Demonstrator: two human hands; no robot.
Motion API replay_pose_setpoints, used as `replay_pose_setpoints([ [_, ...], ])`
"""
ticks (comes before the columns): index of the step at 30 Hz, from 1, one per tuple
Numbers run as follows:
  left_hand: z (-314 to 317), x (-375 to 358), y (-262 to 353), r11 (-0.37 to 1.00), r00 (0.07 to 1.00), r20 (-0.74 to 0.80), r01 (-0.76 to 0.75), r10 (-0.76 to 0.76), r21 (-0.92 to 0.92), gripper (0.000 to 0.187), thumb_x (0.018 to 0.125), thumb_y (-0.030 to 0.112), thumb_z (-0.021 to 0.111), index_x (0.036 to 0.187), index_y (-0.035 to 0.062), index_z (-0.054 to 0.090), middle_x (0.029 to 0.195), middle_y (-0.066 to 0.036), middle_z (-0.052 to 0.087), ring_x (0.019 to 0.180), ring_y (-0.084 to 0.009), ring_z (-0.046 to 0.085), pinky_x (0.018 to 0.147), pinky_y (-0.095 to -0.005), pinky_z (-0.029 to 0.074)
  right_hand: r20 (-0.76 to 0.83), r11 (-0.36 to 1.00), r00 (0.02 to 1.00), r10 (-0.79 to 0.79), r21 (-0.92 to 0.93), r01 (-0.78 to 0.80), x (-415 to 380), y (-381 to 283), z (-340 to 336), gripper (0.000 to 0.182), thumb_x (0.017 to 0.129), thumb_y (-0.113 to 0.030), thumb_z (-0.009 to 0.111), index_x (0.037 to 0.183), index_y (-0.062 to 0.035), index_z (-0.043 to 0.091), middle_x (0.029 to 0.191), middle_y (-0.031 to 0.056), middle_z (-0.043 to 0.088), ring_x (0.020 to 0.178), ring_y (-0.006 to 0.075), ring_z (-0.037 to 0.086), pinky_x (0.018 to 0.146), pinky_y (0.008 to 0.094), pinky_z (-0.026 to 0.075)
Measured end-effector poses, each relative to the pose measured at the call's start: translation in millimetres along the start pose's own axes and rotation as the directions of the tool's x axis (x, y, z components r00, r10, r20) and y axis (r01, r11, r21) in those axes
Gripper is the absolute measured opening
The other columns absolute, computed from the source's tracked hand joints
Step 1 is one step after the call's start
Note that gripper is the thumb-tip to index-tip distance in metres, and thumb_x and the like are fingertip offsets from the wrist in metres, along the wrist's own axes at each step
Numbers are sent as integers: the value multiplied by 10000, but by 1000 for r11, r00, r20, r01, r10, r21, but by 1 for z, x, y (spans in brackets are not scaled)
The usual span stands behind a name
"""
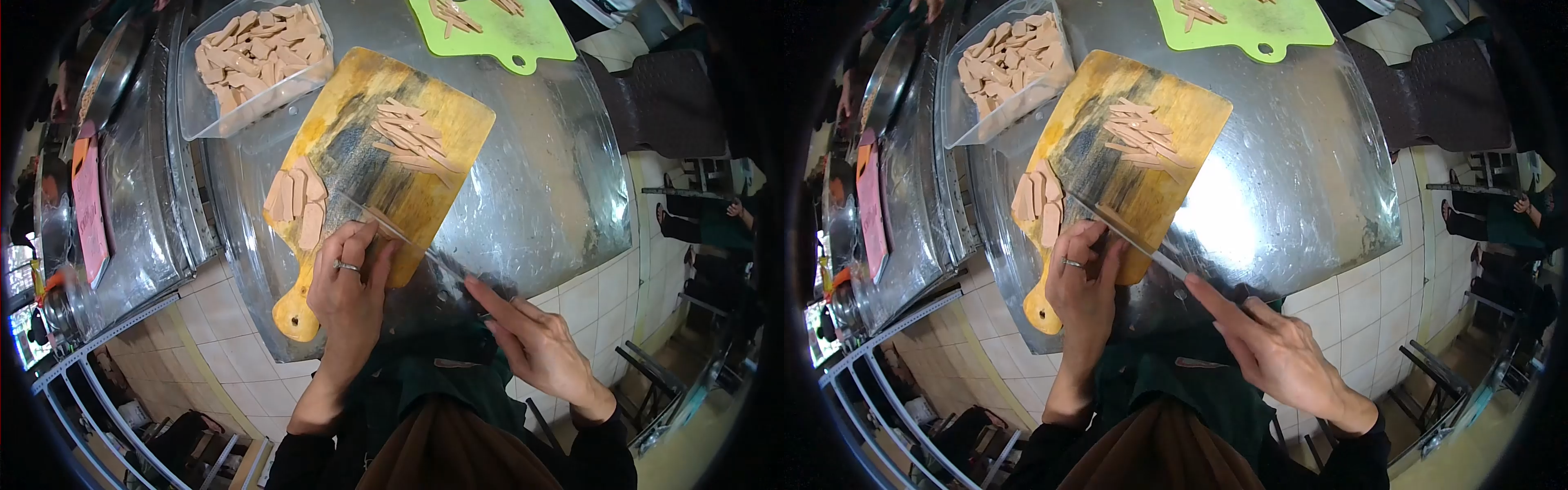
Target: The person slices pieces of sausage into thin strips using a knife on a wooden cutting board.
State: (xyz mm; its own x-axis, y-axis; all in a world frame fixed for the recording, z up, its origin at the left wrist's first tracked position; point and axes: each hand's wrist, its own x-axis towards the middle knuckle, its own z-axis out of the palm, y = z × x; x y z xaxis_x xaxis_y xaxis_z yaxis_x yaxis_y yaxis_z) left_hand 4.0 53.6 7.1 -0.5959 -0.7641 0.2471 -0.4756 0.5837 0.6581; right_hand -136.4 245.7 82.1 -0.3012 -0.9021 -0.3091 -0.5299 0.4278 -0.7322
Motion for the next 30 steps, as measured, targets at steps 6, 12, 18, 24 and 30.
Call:
replay_pose_setpoints([
  [6, 1, -2, -2, 999, 1000, -12, 16, -16, 44, 378, 768, 80, 870, 1105, 86, 698, 1106, -64, 685, 978, -283, 695, 799, -372, 566, 49, 998, 998, 50, -31, -49, -5, -5, 1, 818, 918, 69, 625, 1608, -293, 378, 835, 132, 568, 542, 256, 590, 526, 399, 572],
  [12, 3, 0, -5, 998, 999, -24, -27, 29, 59, 425, 732, 61, 883, 1120, 80, 711, 1166, -88, 697, 990, -303, 695, 832, -385, 567, 144, 991, 981, 129, 27, -135, -4, -12, -6, 875, 904, 63, 635, 1630, -312, 324, 862, 137, 537, 559, 300, 602, 548, 430, 572],
  [18, 1, 2, -8, 994, 997, 3, -75, 75, 82, 444, 716, 54, 889, 1123, 69, 713, 1184, -95, 709, 973, -303, 691, 827, -380, 558, 216, 976, 965, 148, 128, -178, -1, -14, -12, 897, 897, 40, 641, 1643, -315, 290, 835, 134, 495, 557, 288, 588, 538, 445, 548],
  [24, 1, 1, -12, 991, 995, 18, -99, 98, 91, 454, 698, 56, 898, 1112, 75, 713, 1170, -92, 715, 919, -304, 693, 768, -375, 555, 312, 962, 931, 191, 128, -241, 1, -15, -16, 940, 888, 32, 644, 1655, -333, 241, 820, 130, 481, 537, 291, 547, 507, 443, 520],
  [30, 1, 0, -15, 989, 994, 20, -111, 109, 98, 468, 682, 69, 908, 1107, 90, 713, 1152, -89, 720, 900, -298, 698, 755, -370, 554, 270, 980, 952, 146, 95, -178, 10, -10, -10, 960, 887, 13, 647, 1659, -356, 209, 804, 135, 475, 547, 292, 563, 495, 450, 512],
])
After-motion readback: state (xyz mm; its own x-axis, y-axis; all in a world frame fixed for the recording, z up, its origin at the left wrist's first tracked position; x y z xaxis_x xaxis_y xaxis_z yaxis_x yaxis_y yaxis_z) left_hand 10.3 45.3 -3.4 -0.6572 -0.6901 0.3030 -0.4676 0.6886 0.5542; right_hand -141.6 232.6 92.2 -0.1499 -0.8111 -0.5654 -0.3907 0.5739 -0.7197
